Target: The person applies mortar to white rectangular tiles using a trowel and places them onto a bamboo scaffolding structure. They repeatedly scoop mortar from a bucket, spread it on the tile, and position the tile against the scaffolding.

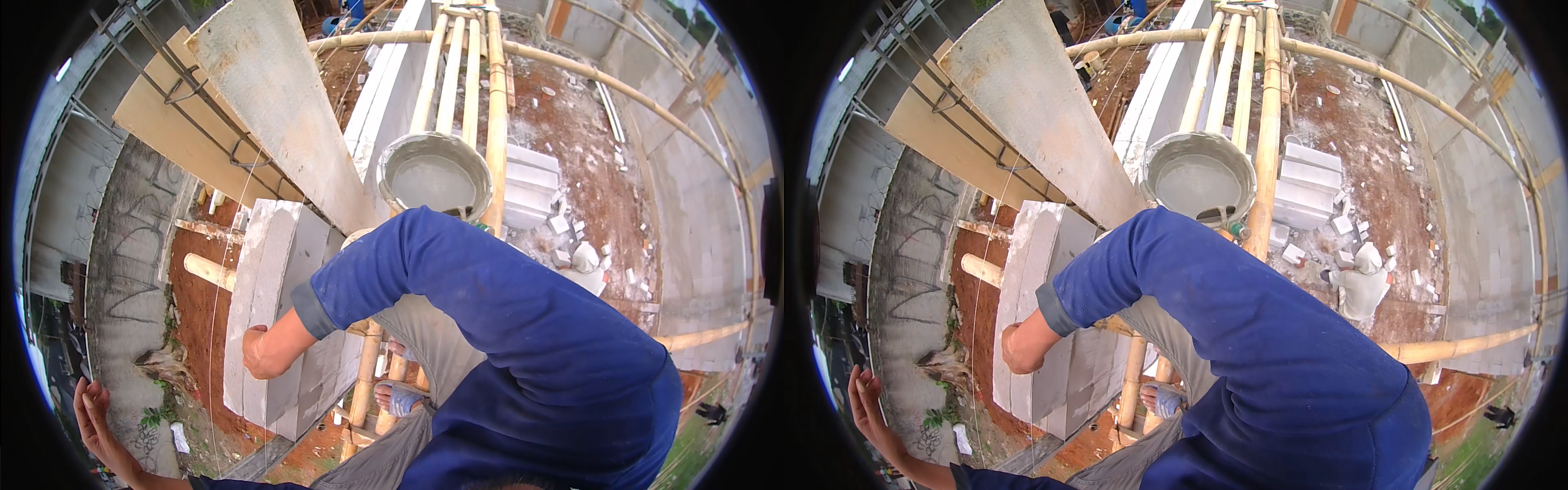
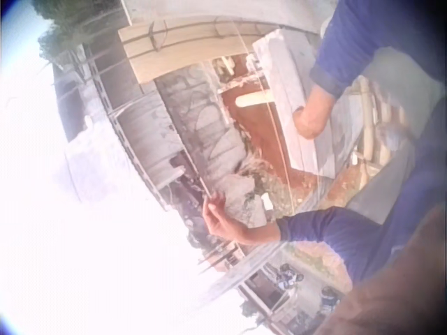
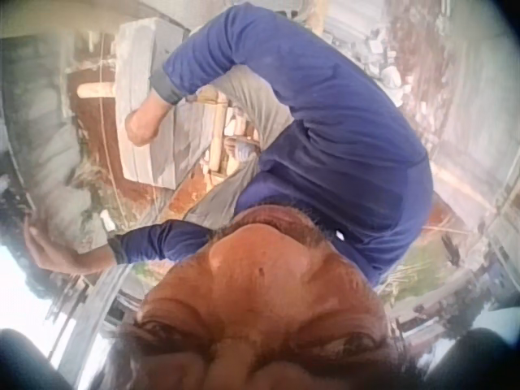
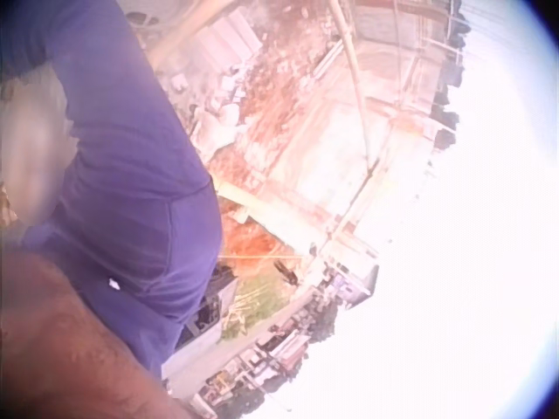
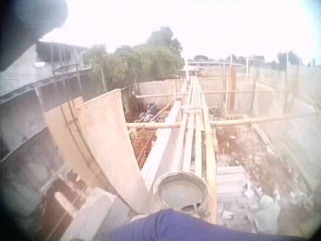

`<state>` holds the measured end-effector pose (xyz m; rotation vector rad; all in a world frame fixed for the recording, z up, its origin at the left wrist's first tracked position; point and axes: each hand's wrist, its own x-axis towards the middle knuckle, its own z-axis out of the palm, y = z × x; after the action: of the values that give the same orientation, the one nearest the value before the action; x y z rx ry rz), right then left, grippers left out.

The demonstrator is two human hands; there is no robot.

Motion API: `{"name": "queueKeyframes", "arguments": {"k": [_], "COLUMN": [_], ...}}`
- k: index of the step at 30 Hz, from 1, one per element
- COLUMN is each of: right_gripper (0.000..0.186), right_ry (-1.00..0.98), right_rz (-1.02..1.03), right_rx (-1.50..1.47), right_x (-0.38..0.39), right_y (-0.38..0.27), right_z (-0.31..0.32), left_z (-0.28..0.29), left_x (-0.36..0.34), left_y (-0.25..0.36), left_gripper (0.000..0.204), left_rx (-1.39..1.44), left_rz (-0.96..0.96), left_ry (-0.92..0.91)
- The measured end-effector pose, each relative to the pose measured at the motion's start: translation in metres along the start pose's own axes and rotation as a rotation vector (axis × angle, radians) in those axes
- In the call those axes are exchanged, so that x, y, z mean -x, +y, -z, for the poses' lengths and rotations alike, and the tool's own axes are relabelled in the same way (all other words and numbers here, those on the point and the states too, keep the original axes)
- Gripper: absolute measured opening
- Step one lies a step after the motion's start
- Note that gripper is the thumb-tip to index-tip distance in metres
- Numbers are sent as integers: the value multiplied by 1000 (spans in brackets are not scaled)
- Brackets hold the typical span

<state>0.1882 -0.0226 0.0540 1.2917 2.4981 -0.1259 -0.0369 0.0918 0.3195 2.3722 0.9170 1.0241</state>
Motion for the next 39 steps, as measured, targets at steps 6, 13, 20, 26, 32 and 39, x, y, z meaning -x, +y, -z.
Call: {"name": "queueKeyframes", "arguments": {"k": [6, 13, 20, 26, 32, 39], "right_gripper": [28, 26, 25, 26, 24, 25], "right_ry": [69, 95, 107, 129, 104, 99], "right_rz": [12, 22, 22, 34, 34, 44], "right_rx": [2, -4, 13, 9, 9, -9], "right_x": [10, 4, 10, 14, 15, 20], "right_y": [-1, 1, -1, 0, 5, 0], "right_z": [1, -2, -5, -11, -15, -4], "left_z": [-2, -101, -168, -132, -163, -205], "left_x": [4, 6, 14, 11, 6, 11], "left_y": [4, 16, 34, 65, 29, 9], "left_gripper": [42, 42, 57, 49, 45, 32], "left_rx": [-18, 127, 195, 487, 165, 113], "left_rz": [54, 105, 153, 76, 9, 134], "left_ry": [-55, -530, -917, -648, -697, -857]}}
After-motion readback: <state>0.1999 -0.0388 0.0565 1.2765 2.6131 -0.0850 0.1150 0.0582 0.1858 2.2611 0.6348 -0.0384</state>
